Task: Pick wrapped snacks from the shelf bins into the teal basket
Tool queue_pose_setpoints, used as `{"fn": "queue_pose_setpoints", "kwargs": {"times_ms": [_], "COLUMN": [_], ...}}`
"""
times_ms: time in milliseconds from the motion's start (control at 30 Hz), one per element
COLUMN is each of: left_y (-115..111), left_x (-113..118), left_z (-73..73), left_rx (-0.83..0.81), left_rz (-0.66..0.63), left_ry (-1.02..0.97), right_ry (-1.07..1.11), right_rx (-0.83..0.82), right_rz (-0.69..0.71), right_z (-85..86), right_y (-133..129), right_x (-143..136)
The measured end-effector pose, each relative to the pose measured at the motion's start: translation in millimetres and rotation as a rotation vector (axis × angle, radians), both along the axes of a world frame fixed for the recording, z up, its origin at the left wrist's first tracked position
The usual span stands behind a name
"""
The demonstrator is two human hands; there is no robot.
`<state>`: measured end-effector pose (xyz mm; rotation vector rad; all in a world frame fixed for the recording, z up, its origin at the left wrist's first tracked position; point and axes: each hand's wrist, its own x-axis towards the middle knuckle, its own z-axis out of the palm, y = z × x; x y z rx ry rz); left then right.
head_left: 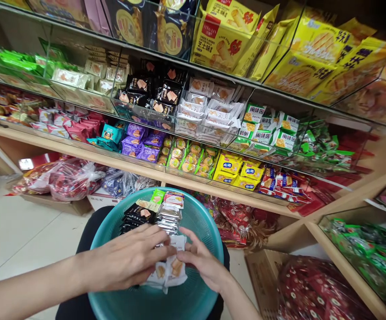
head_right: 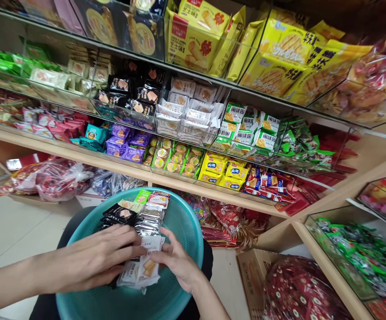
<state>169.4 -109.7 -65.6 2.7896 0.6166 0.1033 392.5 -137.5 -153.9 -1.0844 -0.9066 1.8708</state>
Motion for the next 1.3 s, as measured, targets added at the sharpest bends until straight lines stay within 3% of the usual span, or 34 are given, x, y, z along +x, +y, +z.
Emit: {"fn": "queue_pose_setpoints", "kwargs": {"times_ms": [100, 200, 367, 667, 800, 900, 1100, 1200, 1300], "left_y": [-0.8, -4.8, -5.1, -2.6, 3.2, 9.9, 3.0, -7.2, -11.3], "left_x": [7.4, 16.8, 23.0, 22.4, 20.8, 17.2, 15.5, 20.4, 25.7], "left_z": [0.2, -11.2, -24.1, -44.5, -51.8, -53.1, -64.1, -82.7, -100.0], "left_rx": [0.153, 0.202, 0.179, 0.214, 0.117, 0.016, -0.049, -0.009, 0.049], "left_rz": [-0.228, -0.325, -0.315, -0.294, -0.232, -0.125, 0.144, 0.162, 0.169], "left_ry": [-0.014, 0.014, 0.01, 0.047, 0.022, 0.069, 0.072, 0.168, 0.277], "right_ry": [0.03, 0.06, 0.101, 0.11, 0.094, 0.03, -0.375, -0.639, -0.865], "right_rx": [-0.038, -0.028, 0.051, -0.149, -0.091, -0.063, 0.133, 0.292, 0.406], "right_rz": [0.138, 0.253, 0.306, 0.194, 0.187, 0.101, -0.06, 0.037, 0.268], "right_z": [5.0, 10.2, 5.9, -10.3, -13.4, -10.3, -3.7, -4.4, -2.0], "right_y": [2.5, 1.7, 0.1, 0.3, -1.0, -1.4, 0.6, -2.8, -11.5], "right_x": [-1.5, -8.9, -17.5, -13.2, -11.4, -3.2, 27.0, 33.4, 27.2]}}
